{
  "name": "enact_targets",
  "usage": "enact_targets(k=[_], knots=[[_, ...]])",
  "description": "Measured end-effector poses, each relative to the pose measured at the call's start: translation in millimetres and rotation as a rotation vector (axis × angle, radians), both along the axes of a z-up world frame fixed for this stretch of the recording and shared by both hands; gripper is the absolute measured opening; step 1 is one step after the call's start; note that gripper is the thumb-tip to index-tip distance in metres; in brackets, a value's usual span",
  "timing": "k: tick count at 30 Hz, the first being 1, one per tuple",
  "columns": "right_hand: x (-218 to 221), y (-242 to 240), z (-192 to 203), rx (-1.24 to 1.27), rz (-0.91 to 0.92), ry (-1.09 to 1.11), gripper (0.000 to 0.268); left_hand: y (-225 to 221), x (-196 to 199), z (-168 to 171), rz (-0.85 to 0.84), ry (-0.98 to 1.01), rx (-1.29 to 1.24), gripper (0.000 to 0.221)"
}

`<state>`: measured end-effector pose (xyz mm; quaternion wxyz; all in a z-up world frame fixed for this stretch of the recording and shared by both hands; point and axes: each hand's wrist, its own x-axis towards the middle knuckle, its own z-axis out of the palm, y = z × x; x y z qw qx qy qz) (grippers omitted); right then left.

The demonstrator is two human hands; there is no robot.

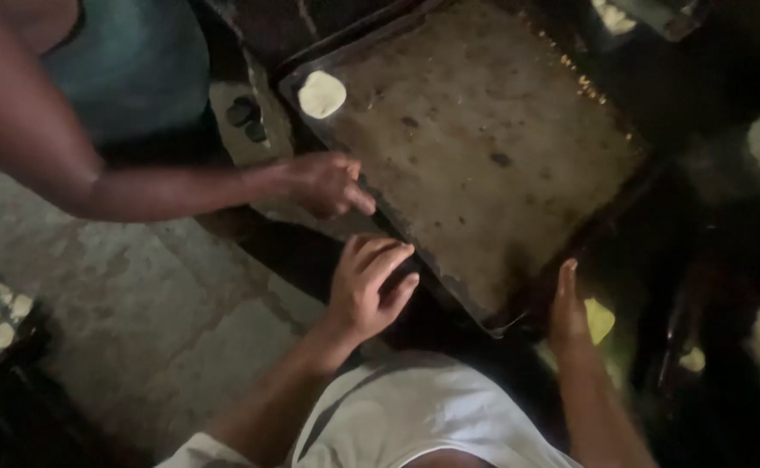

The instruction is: The recorder uses a rolling pin to flatten small pieces of dough on a work surface.

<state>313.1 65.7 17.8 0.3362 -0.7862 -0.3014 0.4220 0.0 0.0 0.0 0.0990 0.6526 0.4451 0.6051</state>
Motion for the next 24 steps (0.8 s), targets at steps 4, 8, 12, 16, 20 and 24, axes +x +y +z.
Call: enact_targets(k=[4,8,12,16,20,24], knots=[[-52.4,-24.8,65.7,0.021,-0.008,0.051,0.073,-11.6,3.2,25.8,-0.006,0.015,0.07,0.032],[-34.9,-47.4,51.4,0.045,-0.002,0.122,0.072,-17.6,11.1,48.7,-0.06,-0.003,0.11,0.03],[6.4,-33.6,11.0,0.053,0.024,0.19,0.074,-12.7,15.6,68.5,-0.117,-0.018,0.119,0.031],[38.7,-26.0,-24.3,0.016,0.045,0.242,0.077,-19.1,16.5,83.2,-0.152,0.007,0.091,0.031],[41.1,-29.0,-32.1,0.141,0.113,0.257,0.072,-24.1,16.1,98.8,-0.187,0.044,0.118,0.032],[40.7,-26.6,-38.1,0.189,0.117,0.272,0.064,-33.1,15.2,123.4,-0.178,0.087,0.176,0.032]])
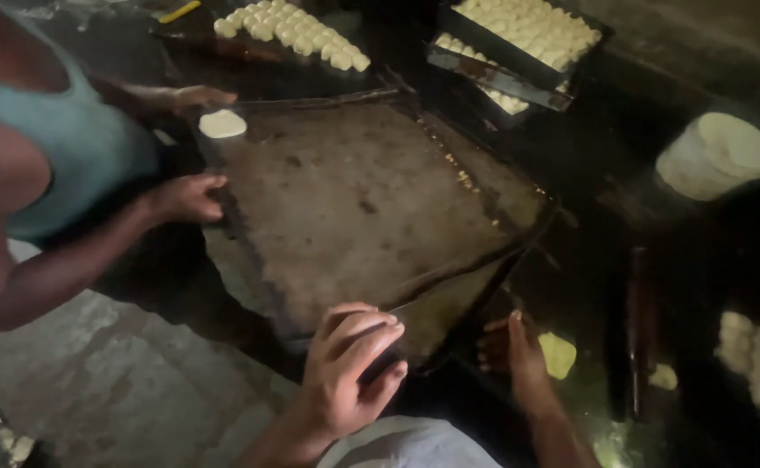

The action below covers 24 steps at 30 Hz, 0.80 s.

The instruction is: The recorder uses a rolling pin to flatten small pieces of dough on a work surface.

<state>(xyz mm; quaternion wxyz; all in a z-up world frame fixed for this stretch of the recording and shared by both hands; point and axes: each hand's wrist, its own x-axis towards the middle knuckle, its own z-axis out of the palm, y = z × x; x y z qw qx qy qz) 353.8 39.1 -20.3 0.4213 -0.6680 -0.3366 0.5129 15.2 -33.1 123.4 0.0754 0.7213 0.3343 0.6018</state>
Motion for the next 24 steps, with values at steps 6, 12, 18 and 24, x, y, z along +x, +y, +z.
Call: enact_targets(k=[6,12,18,24], knots=[[11.8,9.1,-28.0,-0.043,0.032,0.012,0.06,-1.6,9.3,12.0,-0.038,-0.006,0.039,0.033],[8.0,3.1,-24.4,0.042,0.066,-0.002,0.051,6.0,30.3,-2.7,-0.145,0.029,-0.111,0.036],[4.9,2.0,-23.7,0.053,0.108,0.005,0.041,8.0,50.2,-13.5,-0.215,0.091,-0.201,0.036],[23.7,-23.0,52.7,0.204,0.192,-0.474,0.03,4.0,66.0,-15.0,-0.218,0.117,-0.21,0.034]])
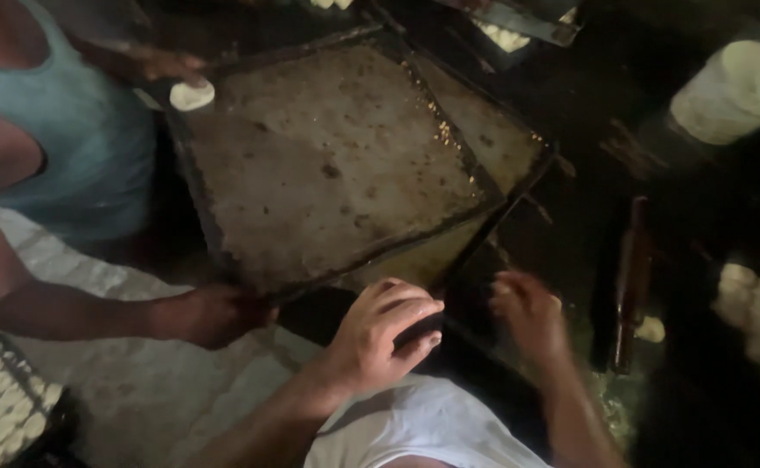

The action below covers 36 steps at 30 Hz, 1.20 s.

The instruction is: The recorder uses a rolling pin to flatten small pieces of dough on a work surface.

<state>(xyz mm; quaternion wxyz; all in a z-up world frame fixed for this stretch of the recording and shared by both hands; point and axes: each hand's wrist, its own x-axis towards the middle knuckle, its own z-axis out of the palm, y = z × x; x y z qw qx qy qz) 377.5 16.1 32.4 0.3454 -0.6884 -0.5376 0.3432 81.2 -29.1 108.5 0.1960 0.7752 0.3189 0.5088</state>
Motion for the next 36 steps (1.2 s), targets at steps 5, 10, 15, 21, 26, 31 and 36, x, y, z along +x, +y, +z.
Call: enact_targets(k=[5,10,15,21,26,31,36], knots=[[99.6,-20.1,8.6,0.207,-0.01,-0.283,0.019,-10.0,14.1,-6.6,0.013,0.033,-0.042,0.033],[154.1,-51.7,20.4,0.32,-0.032,-0.569,0.014,-12.1,34.0,-11.4,-0.045,0.051,-0.058,0.031],[158.7,-51.1,-22.5,0.221,0.042,-0.266,0.027,-5.1,61.8,-5.5,-0.107,0.063,-0.108,0.03],[119.0,-49.3,13.7,0.311,0.049,-0.446,0.02,-4.9,94.9,-5.3,-0.205,0.042,-0.078,0.031],[170.8,-70.2,1.0,0.24,-0.102,-0.649,0.031,-3.7,106.2,-17.5,-0.238,0.046,-0.132,0.031],[163.0,-86.2,-24.9,0.279,-0.033,-0.666,0.082,-4.0,133.6,-41.8,-0.241,0.034,-0.218,0.032],[171.9,-95.2,12.9,0.191,0.014,0.134,0.07,5.1,156.3,-52.4,-0.248,0.157,-0.205,0.042]])
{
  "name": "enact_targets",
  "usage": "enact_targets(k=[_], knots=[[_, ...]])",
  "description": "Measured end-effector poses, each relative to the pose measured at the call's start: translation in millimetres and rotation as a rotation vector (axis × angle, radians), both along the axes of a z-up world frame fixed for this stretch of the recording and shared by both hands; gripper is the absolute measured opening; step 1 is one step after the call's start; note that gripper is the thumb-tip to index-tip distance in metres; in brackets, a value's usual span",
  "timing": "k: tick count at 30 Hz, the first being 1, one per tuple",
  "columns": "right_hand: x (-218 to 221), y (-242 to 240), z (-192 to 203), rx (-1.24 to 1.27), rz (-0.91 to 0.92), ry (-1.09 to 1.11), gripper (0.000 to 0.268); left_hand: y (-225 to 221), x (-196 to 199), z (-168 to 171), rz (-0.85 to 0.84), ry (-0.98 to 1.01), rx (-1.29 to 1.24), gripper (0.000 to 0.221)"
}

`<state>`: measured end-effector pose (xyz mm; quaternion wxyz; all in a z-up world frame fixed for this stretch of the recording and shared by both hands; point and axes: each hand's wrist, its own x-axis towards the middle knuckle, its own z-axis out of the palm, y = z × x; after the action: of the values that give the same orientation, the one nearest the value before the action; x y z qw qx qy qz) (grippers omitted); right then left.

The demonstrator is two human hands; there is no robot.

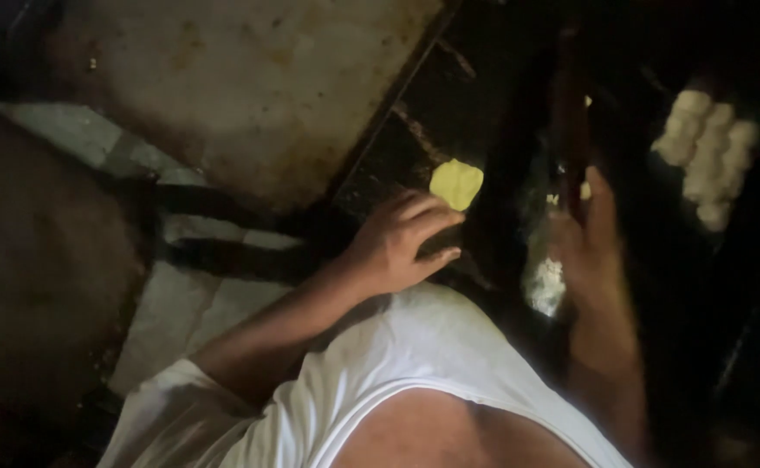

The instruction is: The recorder uses a rolling pin to flatten small pieces of dough on a work surface.

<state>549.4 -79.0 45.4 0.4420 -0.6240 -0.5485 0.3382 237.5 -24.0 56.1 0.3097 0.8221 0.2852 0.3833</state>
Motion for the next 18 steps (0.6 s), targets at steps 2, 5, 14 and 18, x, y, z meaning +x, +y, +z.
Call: enact_targets(k=[2,5,14,18], knots=[[3.7,-20.7,28.2,-0.073,0.034,0.035,0.071,6.9,2.7,23.2,0.027,0.054,0.091,0.052],[16.5,-47.2,51.5,-0.19,0.188,0.104,0.069,19.4,2.8,46.2,0.098,0.151,0.288,0.07],[21.6,-14.7,60.7,-0.241,0.527,0.124,0.028,24.2,-47.7,17.6,0.059,0.594,0.105,0.048],[8.2,37.0,50.4,-0.07,-0.079,-0.848,0.058,18.8,-69.3,5.1,0.315,0.539,0.105,0.036]])
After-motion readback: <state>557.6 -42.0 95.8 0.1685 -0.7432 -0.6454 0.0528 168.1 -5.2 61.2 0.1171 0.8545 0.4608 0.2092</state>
